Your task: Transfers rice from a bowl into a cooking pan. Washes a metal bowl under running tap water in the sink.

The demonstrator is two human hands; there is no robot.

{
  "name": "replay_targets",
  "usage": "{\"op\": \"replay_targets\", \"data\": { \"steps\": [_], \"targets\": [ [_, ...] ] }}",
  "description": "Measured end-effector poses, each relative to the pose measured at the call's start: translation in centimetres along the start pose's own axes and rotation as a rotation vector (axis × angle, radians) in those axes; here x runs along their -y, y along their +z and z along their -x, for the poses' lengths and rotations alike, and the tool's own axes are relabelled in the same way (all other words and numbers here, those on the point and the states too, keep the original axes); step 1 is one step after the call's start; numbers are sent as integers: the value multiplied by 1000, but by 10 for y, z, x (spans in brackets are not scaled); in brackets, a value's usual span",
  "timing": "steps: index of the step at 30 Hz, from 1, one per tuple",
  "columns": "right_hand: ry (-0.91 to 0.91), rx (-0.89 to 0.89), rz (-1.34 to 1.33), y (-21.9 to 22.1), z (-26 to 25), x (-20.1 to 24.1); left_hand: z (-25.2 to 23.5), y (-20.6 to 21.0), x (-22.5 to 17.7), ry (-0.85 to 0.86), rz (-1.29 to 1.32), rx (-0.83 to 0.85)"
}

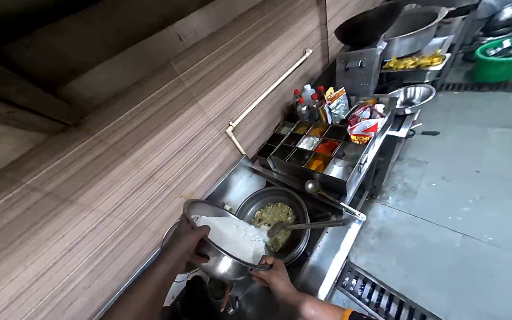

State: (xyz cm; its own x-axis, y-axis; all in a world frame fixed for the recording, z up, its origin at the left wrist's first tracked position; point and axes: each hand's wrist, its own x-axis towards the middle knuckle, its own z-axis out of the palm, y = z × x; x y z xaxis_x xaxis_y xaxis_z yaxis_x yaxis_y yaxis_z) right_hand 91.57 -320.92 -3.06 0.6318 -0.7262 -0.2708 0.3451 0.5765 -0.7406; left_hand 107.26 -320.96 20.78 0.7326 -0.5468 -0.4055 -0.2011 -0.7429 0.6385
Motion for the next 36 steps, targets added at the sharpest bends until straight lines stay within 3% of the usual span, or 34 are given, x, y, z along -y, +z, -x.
{"op": "replay_targets", "data": {
  "steps": [5,12,17,22,30,36],
  "targets": [
    [109,-58,-249,10,-10,11,-20,22,-48,55,-181,20],
    [110,-103,-409,15,-21,18,-41,44,-86,142,-503,-10],
    [111,-107,-470,14,-24,20,-36,63,-111,185,-685,-26],
    [113,-121,-609,25,-9,33,-22,78,-133,334,-892,-33],
    [55,-70,-721,39,-4,53,14,75,-162,471,-966,-111],
    [16,1,-636,42,6,45,26,51,-140,479,-898,-153]
  ]
}}
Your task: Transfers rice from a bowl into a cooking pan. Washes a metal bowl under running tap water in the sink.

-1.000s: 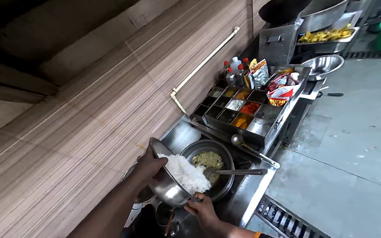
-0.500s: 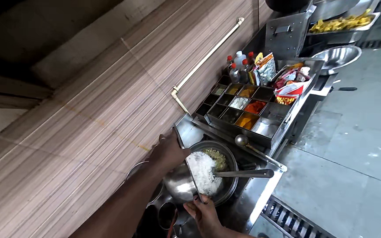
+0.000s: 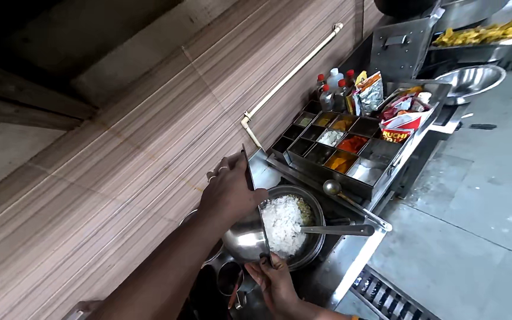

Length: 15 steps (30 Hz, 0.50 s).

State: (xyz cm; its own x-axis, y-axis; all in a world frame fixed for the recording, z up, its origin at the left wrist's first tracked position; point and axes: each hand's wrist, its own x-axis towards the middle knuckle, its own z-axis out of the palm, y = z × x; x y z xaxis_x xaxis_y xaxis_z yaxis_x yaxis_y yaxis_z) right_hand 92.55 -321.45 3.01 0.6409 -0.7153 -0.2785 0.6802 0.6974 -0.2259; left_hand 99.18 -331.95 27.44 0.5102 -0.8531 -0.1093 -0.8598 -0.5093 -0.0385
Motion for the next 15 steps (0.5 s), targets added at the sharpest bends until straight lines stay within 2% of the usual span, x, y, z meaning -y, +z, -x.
{"op": "replay_targets", "data": {
  "steps": [3,6,9,11,15],
  "targets": [
    [-56,41,217,-10,0,-8,24,8,44,-1,156,-80],
    [-184,113,534,-19,-1,-12,66,24,104,-79,493,-166],
    [-324,199,835,-21,7,-15,133,51,155,-316,970,-186],
    [-377,256,999,-15,20,-23,184,79,194,-403,1258,-230],
    [-569,472,1299,10,67,-65,303,149,263,-522,1635,-488]
  ]
}}
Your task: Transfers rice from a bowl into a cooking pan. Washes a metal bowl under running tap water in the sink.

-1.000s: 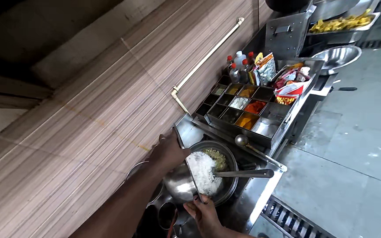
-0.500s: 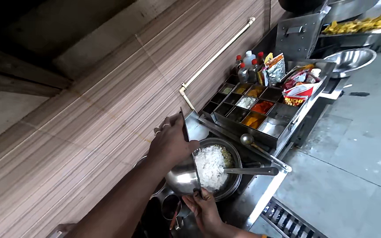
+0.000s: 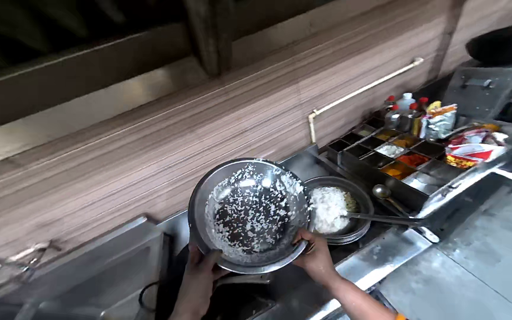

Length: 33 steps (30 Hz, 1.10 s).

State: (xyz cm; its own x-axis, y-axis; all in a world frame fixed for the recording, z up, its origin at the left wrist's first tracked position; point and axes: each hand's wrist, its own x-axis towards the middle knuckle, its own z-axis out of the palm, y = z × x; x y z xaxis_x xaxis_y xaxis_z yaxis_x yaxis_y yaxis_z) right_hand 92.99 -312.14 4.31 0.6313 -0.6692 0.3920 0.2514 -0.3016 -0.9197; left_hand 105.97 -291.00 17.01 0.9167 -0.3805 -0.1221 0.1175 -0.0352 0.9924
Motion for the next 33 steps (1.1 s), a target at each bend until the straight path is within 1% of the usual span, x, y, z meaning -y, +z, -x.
{"op": "replay_targets", "data": {
  "steps": [3,6,9,11,12,14,16,17,18,20,21,23,25,28,31,33],
  "targets": [
    [-184,123,166,62,40,44,59,-103,38,-5,297,-136],
    [-275,271,177,141,94,86,125,-217,68,-39,494,-219],
    [-334,470,146,223,148,109,197,-323,92,-124,618,-331],
    [-306,667,117,276,180,118,243,-380,109,-140,645,-423],
    [-275,801,73,301,192,120,263,-403,114,-135,650,-476],
    [-189,1064,-64,349,209,124,295,-441,120,-127,660,-607],
    [-67,1202,-154,392,228,130,312,-470,130,-123,677,-712],
    [-17,1206,-115,412,238,136,315,-482,137,-115,696,-744],
    [4,1192,1,432,248,143,316,-493,143,-103,717,-763],
    [-7,1133,313,479,262,157,308,-515,151,-86,733,-780],
    [-44,1084,470,505,265,158,301,-526,153,-84,732,-786],
    [-221,1004,666,559,260,144,284,-549,157,-87,723,-791],
    [-391,997,732,611,250,132,264,-578,162,-97,705,-788],
    [-581,1024,760,691,231,116,227,-625,168,-114,658,-763],
    [-721,1122,685,773,202,101,179,-675,172,-170,557,-727],
    [-815,1213,586,815,191,90,153,-695,175,-237,499,-684]
  ]
}}
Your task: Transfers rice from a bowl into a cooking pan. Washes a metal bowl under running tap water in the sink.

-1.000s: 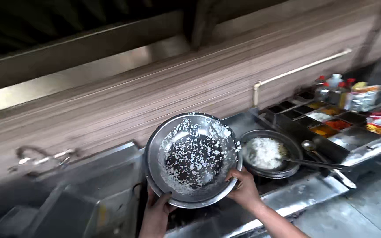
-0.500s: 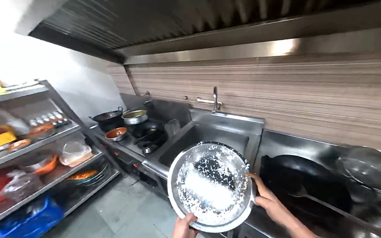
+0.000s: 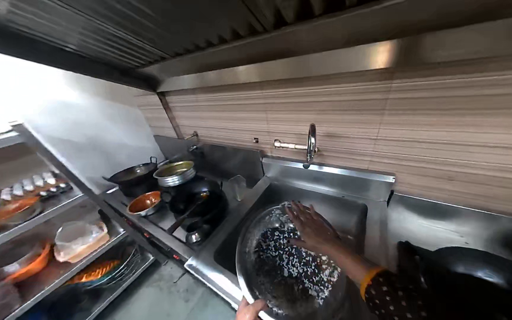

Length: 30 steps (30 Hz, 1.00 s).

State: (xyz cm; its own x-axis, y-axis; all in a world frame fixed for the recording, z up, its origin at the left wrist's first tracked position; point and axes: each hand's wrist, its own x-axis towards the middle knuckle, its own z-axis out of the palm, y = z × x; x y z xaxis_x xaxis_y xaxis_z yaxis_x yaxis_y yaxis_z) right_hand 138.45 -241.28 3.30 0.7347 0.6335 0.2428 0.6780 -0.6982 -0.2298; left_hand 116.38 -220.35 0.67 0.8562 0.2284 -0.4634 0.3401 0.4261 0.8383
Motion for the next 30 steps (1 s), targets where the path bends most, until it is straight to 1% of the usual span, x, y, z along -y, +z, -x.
{"op": "replay_targets", "data": {
  "steps": [2,3,5,6,7,8,9,12,14,15,16,17,19,20,21,22,23,25,28,30],
  "targets": [
    [-129,43,-52,6,-32,-14,-29,10,-8,-49,-29,6],
    [-169,96,-94,9,-41,-20,-42,16,-9,-82,-9,-11],
    [-218,228,-205,15,-51,-32,-71,26,-11,-134,25,-42],
    [-234,297,-270,16,-56,-38,-87,28,-15,-140,6,-33],
    [-214,323,-310,15,-62,-43,-103,28,-19,-128,-31,-15],
    [-139,288,-324,13,-66,-50,-119,28,-23,-112,-69,4],
    [-5,211,-329,9,-72,-57,-135,30,-29,-108,-96,28],
    [410,-143,-393,-2,-115,-92,-179,40,-38,-140,-92,67],
    [645,-248,-444,-7,-154,-115,-201,48,-38,-189,-78,66],
    [717,-246,-445,-9,-172,-125,-212,52,-36,-217,-74,61],
    [766,-194,-432,-11,-188,-131,-223,55,-34,-241,-61,59],
    [786,-89,-399,-13,-201,-136,-232,57,-31,-260,-56,61],
    [707,157,-294,-12,-214,-141,-249,57,-27,-308,-45,67],
    [664,247,-256,-11,-216,-144,-257,56,-26,-332,-36,79],
    [645,290,-252,-10,-217,-149,-266,55,-24,-353,-33,92],
    [653,268,-294,-9,-215,-153,-274,52,-22,-375,-33,110],
    [688,185,-385,-8,-209,-157,-283,50,-19,-394,-37,129],
    [797,74,-603,-7,-194,-160,-306,44,-10,-427,-60,147],
    [931,77,-918,-3,-165,-152,-337,34,20,-461,-174,113],
    [983,53,-1033,4,-151,-148,-359,28,44,-466,-250,80]
  ]
}}
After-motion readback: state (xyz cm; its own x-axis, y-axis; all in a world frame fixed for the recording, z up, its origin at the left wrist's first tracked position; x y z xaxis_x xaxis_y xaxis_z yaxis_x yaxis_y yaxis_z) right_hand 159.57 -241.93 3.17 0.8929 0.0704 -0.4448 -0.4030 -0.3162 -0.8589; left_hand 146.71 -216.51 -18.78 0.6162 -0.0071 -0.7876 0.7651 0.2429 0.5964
